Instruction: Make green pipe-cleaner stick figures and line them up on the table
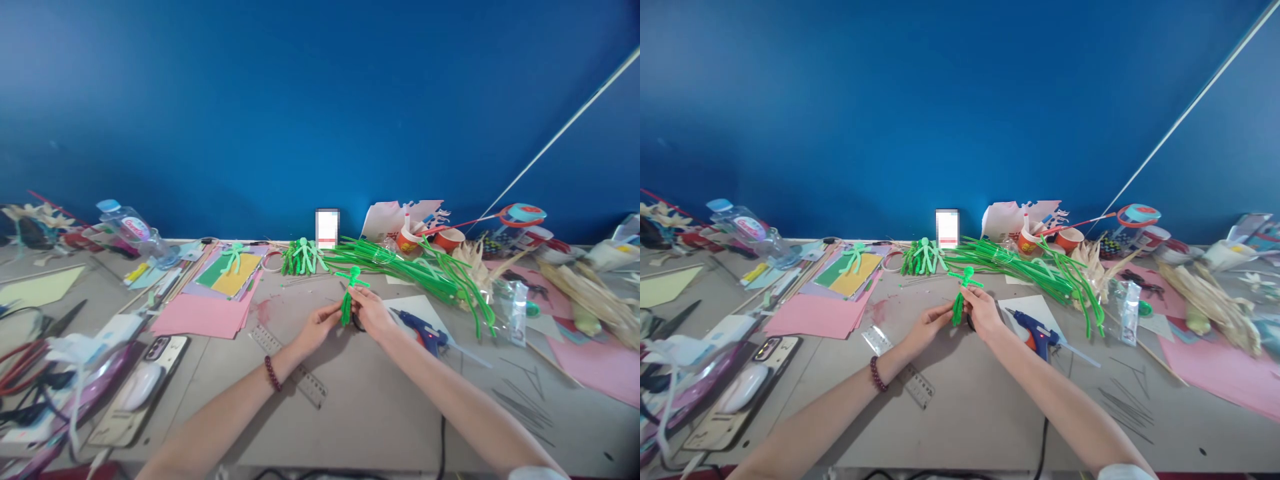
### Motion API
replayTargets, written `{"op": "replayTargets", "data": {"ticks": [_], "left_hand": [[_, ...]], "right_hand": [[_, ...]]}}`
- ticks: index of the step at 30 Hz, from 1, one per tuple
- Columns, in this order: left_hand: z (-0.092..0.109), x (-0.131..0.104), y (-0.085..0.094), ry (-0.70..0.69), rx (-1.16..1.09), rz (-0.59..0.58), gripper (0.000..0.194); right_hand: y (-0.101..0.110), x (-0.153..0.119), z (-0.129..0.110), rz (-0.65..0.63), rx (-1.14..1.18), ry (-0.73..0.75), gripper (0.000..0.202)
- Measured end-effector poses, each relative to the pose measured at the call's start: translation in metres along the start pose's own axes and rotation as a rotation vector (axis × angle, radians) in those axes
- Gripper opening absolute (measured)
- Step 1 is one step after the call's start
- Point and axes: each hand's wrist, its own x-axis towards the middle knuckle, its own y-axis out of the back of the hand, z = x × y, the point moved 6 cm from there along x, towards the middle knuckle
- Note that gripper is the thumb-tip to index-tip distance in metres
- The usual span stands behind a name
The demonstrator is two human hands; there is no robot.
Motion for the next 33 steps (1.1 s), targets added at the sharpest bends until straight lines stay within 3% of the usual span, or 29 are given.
{"op": "replayTargets", "data": {"ticks": [10, 18, 25, 33], "left_hand": [[-0.011, 0.002, 0.004, 0.092, -0.006, -0.007, 0.041], [-0.004, 0.002, 0.001, 0.002, 0.105, -0.008, 0.042], [-0.004, 0.002, 0.005, 0.065, -0.035, 0.056, 0.043], [-0.003, 0.004, 0.009, 0.073, -0.128, 0.051, 0.027]], "right_hand": [[0.001, 0.000, 0.006, -0.022, -0.017, -0.053, 0.042], [-0.004, -0.004, 0.006, -0.093, -0.143, -0.013, 0.037], [-0.006, -0.005, 0.009, -0.120, -0.074, -0.072, 0.035], [-0.012, -0.010, 0.014, -0.151, -0.027, -0.148, 0.036]]}}
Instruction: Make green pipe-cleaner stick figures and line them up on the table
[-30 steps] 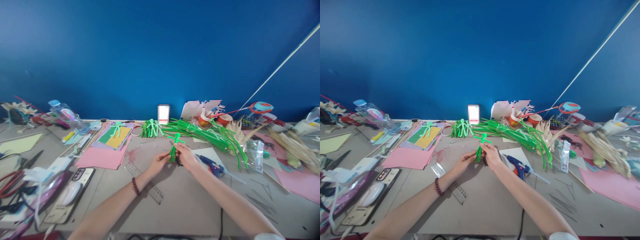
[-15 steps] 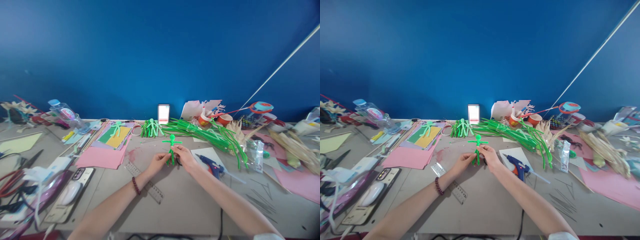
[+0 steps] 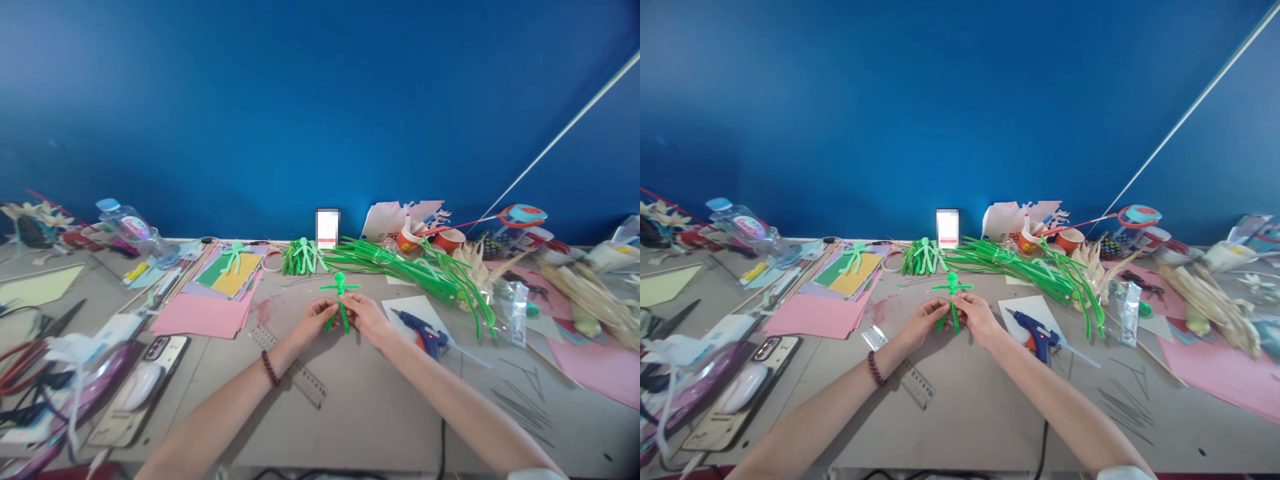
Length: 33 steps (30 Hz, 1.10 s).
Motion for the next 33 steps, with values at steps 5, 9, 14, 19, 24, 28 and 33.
{"op": "replayTargets", "data": {"ticks": [5, 9, 14, 19, 24, 28, 33], "left_hand": [[0.001, 0.002, 0.002, -0.015, -0.013, 0.011, 0.028], [-0.001, 0.003, 0.006, -0.008, -0.073, 0.042, 0.028], [-0.004, 0.005, 0.009, -0.004, -0.109, 0.059, 0.024], [-0.007, 0.006, 0.011, 0.042, -0.163, 0.082, 0.025], [-0.009, 0.007, 0.012, 0.046, -0.211, 0.078, 0.023], [-0.011, 0.007, 0.014, 0.061, -0.202, 0.102, 0.022], [-0.007, 0.006, 0.015, -0.012, -0.155, 0.174, 0.025]], "right_hand": [[-0.004, 0.000, 0.003, -0.065, 0.085, -0.006, 0.032], [-0.006, -0.001, 0.002, -0.105, 0.123, 0.022, 0.026], [-0.004, 0.000, 0.002, -0.099, 0.087, 0.050, 0.023], [0.005, 0.003, 0.007, 0.011, 0.017, 0.012, 0.025], [0.000, 0.001, 0.007, -0.061, -0.097, 0.035, 0.027], [-0.003, 0.003, 0.012, -0.108, -0.127, 0.027, 0.032], [0.005, 0.006, 0.012, -0.012, -0.147, 0.074, 0.036]]}}
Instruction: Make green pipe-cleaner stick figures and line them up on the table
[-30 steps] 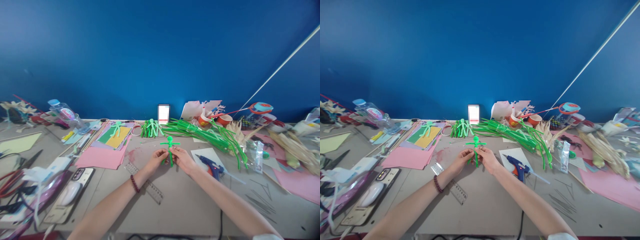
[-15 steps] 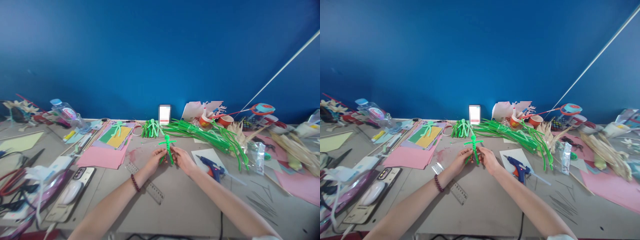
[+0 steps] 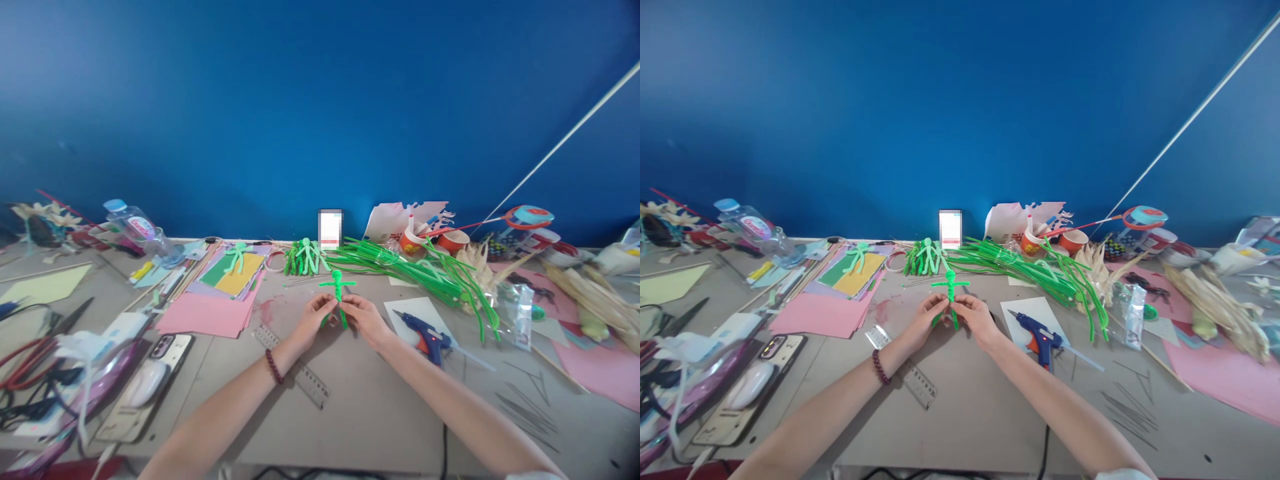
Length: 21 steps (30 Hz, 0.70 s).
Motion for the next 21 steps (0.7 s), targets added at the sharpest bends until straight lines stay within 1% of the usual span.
{"op": "replayTargets", "data": {"ticks": [3, 8, 10, 12, 14, 15, 18, 21], "left_hand": [[0.000, 0.000, 0.001, -0.026, -0.001, 0.057, 0.031], [-0.003, 0.003, 0.008, -0.024, -0.139, 0.116, 0.033], [-0.004, 0.005, 0.009, -0.001, -0.175, 0.103, 0.032], [-0.005, 0.006, 0.009, 0.034, -0.174, 0.053, 0.030], [-0.005, 0.008, 0.009, 0.041, -0.173, 0.030, 0.029], [-0.005, 0.009, 0.011, 0.033, -0.183, 0.043, 0.029], [-0.003, 0.012, 0.018, 0.007, -0.244, 0.137, 0.028], [-0.002, 0.013, 0.021, 0.009, -0.297, 0.182, 0.028]], "right_hand": [[0.002, -0.001, -0.002, 0.029, -0.121, 0.033, 0.034], [-0.002, -0.005, -0.002, -0.014, -0.237, 0.013, 0.041], [-0.004, -0.005, 0.001, -0.052, -0.279, -0.014, 0.042], [-0.005, -0.004, 0.005, -0.089, -0.300, -0.035, 0.041], [-0.005, -0.002, 0.009, -0.110, -0.301, -0.050, 0.041], [-0.005, -0.002, 0.011, -0.118, -0.295, -0.059, 0.042], [-0.004, -0.002, 0.013, -0.125, -0.239, -0.088, 0.042], [-0.004, -0.005, 0.006, -0.105, -0.138, -0.040, 0.045]]}}
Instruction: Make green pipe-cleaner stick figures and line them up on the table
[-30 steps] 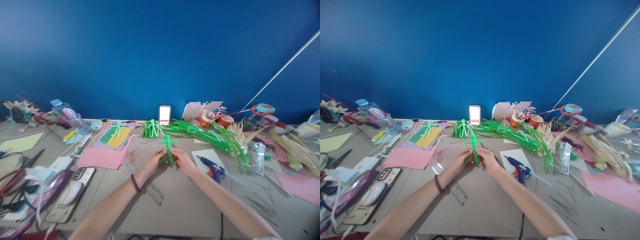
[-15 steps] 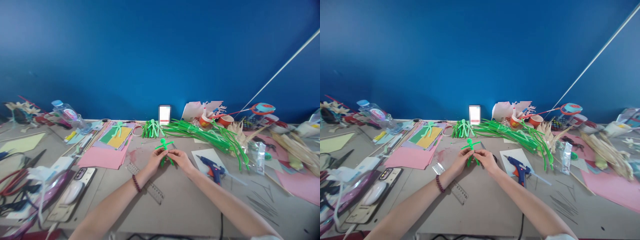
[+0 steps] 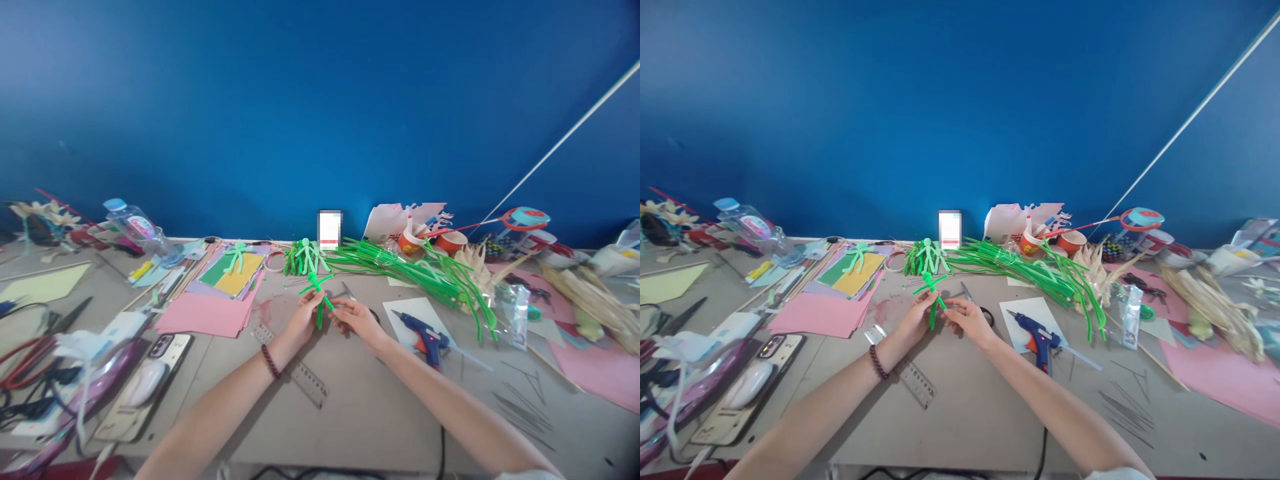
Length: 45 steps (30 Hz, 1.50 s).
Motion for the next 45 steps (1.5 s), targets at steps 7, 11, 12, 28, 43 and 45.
{"op": "replayTargets", "data": {"ticks": [7, 11, 12, 28, 43, 45], "left_hand": [[0.001, -0.001, -0.001, 0.050, 0.065, -0.042, 0.033], [0.005, -0.002, -0.005, 0.071, 0.085, -0.126, 0.026], [0.006, -0.002, -0.006, 0.082, 0.089, -0.141, 0.025], [0.002, -0.003, -0.010, 0.203, 0.081, -0.224, 0.017], [0.003, 0.001, -0.005, 0.175, 0.032, -0.221, 0.021], [0.003, 0.001, -0.005, 0.153, 0.068, -0.231, 0.021]], "right_hand": [[-0.011, -0.007, -0.012, -0.119, 0.097, 0.150, 0.035], [-0.012, -0.004, -0.006, -0.132, -0.003, 0.172, 0.034], [-0.011, -0.003, -0.004, -0.117, -0.036, 0.176, 0.034], [-0.001, 0.000, 0.001, 0.053, -0.175, 0.245, 0.031], [-0.012, -0.041, -0.098, 0.094, -0.693, 0.556, 0.020], [-0.004, -0.032, -0.110, 0.087, -0.786, 0.592, 0.018]]}}
